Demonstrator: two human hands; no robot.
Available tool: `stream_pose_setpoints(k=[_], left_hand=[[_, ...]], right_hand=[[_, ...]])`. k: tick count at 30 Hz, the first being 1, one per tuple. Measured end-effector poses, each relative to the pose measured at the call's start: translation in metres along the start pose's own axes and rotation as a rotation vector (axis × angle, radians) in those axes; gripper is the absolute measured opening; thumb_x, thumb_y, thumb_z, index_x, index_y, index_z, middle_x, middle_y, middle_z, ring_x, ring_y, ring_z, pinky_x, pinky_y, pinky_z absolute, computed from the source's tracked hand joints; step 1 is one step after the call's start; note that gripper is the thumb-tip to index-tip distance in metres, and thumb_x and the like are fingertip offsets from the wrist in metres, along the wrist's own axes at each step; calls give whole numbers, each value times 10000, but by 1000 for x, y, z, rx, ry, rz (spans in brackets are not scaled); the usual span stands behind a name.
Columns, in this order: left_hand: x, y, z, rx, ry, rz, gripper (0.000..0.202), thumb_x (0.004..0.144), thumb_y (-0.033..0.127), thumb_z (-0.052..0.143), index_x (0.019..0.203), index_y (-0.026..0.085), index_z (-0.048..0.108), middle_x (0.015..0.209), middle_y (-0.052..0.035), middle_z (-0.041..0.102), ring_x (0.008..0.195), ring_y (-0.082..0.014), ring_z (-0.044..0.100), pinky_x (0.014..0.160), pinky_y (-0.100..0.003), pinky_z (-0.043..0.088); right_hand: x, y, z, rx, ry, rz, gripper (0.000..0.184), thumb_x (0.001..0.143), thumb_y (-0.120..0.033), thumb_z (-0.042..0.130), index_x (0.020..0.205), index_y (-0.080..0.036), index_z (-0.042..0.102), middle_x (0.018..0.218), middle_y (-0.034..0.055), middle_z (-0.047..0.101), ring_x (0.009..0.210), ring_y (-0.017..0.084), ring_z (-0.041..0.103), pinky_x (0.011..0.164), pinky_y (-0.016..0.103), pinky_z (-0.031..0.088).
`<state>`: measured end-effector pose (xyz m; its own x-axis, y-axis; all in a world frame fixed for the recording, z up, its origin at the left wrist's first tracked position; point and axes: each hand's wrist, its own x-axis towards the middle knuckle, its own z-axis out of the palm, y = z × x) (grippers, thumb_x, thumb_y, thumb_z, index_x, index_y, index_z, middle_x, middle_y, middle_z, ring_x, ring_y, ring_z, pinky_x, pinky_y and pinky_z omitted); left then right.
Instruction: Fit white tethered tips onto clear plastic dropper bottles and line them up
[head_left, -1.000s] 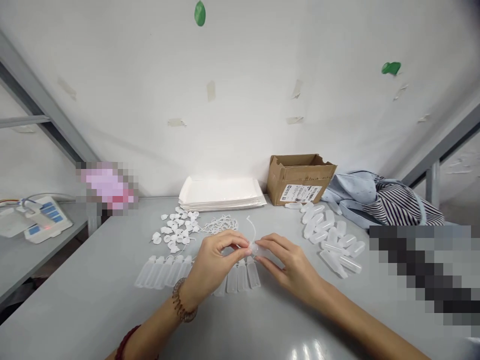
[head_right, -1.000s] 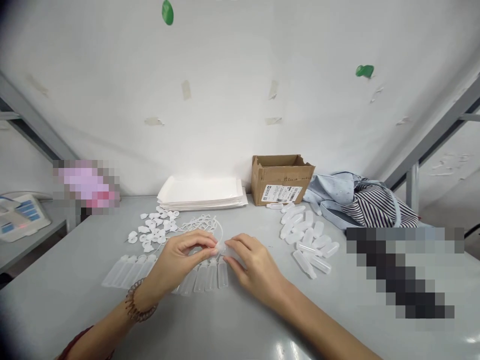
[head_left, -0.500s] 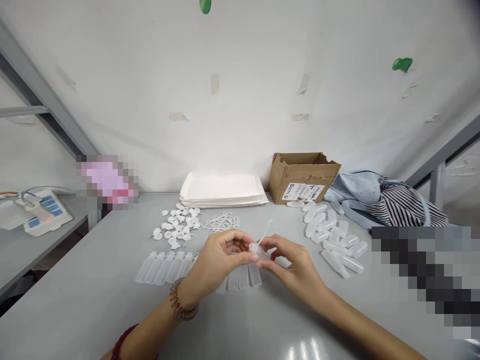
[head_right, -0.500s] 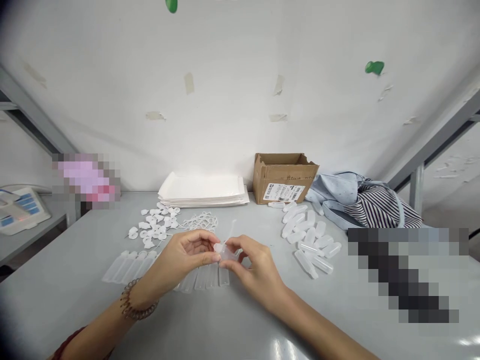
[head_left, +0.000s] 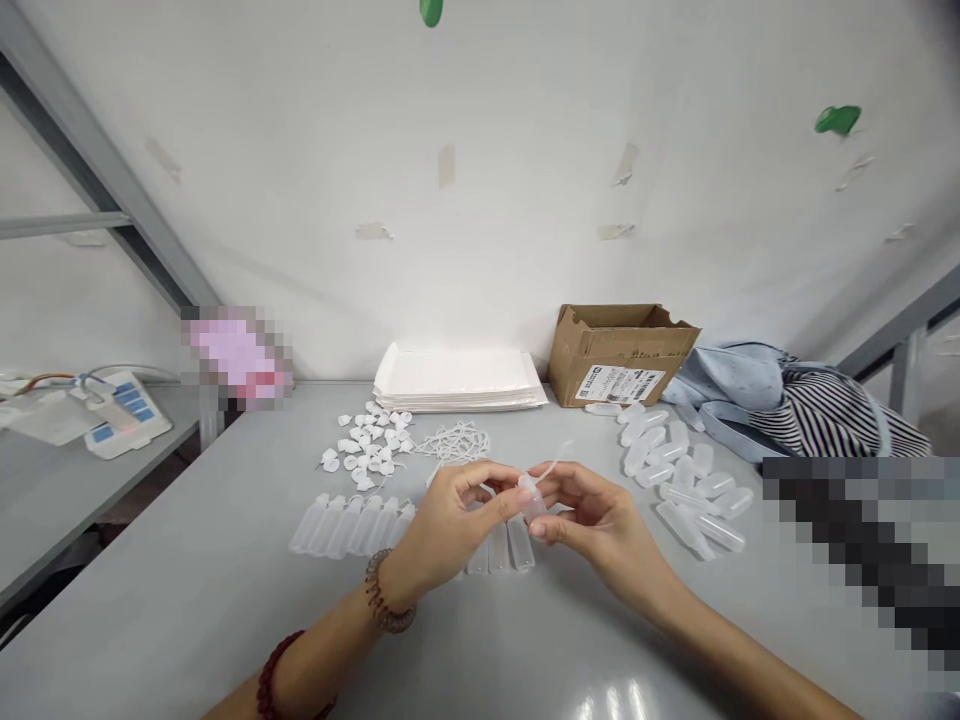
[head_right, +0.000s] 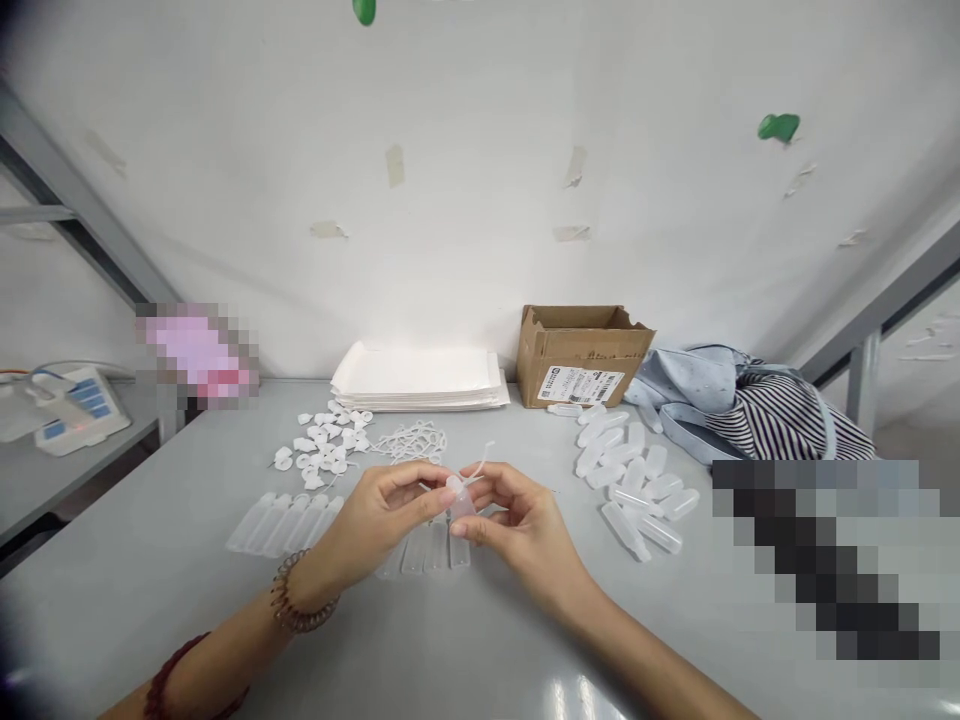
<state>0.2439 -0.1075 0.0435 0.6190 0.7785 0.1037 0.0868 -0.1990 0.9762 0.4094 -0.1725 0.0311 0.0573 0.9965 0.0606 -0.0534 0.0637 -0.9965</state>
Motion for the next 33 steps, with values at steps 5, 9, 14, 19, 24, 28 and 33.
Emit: stream_pose_setpoints(k=[5, 9, 14, 19, 24, 28, 33], left_hand=[[1, 2, 0, -22, -59, -3, 217, 861, 361, 579, 844, 195, 717, 846, -24, 702, 829, -176, 613, 772, -288, 482], [1, 3, -1, 31, -99, -8, 257, 886, 382, 538, 891, 211, 730, 858, -30, 696, 855, -181, 612, 782, -297, 484], [-5, -1, 3, 291, 9, 106, 377, 877, 340, 539, 1223, 190, 560, 1066, -75, 623, 948, -205, 587, 801, -342, 508], [-10, -10, 16, 691, 83, 462, 561, 761, 293, 699, 1241, 153, 444, 1165, -122, 562, 1072, -266, 513, 919, -431, 455], [-8, -12, 21, 785, 173, 540, 503, 778, 270, 691, 1197, 164, 434, 1071, -108, 594, 985, -264, 544, 836, -429, 487], [-6, -10, 20, 830, 196, 600, 379, 773, 210, 665, 1103, 163, 484, 976, -87, 611, 915, -252, 554, 778, -402, 490], [-8, -8, 22, 933, 184, 648, 229, 747, 176, 606, 961, 149, 528, 837, -72, 599, 799, -243, 540, 682, -383, 464]], right_hand=[[0, -1, 1, 101, -16, 63, 298, 655, -288, 786, 909, -210, 650, 720, -16, 620, 597, 109, 549, 533, 236, 462], [1, -2, 0, 156, -48, 87, 256, 652, -282, 791, 854, -193, 662, 648, -32, 594, 563, 96, 524, 522, 227, 435], [3, -2, -2, 140, 26, 102, 248, 674, -333, 767, 854, -183, 684, 697, 1, 644, 586, 116, 541, 535, 250, 441], [5, -1, -4, 149, 109, 100, 241, 691, -332, 753, 853, -173, 674, 741, 15, 655, 634, 130, 570, 558, 248, 442], [3, -2, -1, 127, 99, 102, 216, 687, -315, 752, 833, -173, 682, 754, 15, 668, 656, 141, 604, 562, 245, 448], [3, -1, -2, 107, 84, 114, 201, 688, -312, 754, 818, -174, 688, 746, 4, 669, 664, 133, 615, 581, 237, 454], [9, 0, -10, 79, -41, 153, 244, 675, -355, 762, 786, -160, 669, 657, -7, 644, 591, 125, 593, 523, 233, 450]])
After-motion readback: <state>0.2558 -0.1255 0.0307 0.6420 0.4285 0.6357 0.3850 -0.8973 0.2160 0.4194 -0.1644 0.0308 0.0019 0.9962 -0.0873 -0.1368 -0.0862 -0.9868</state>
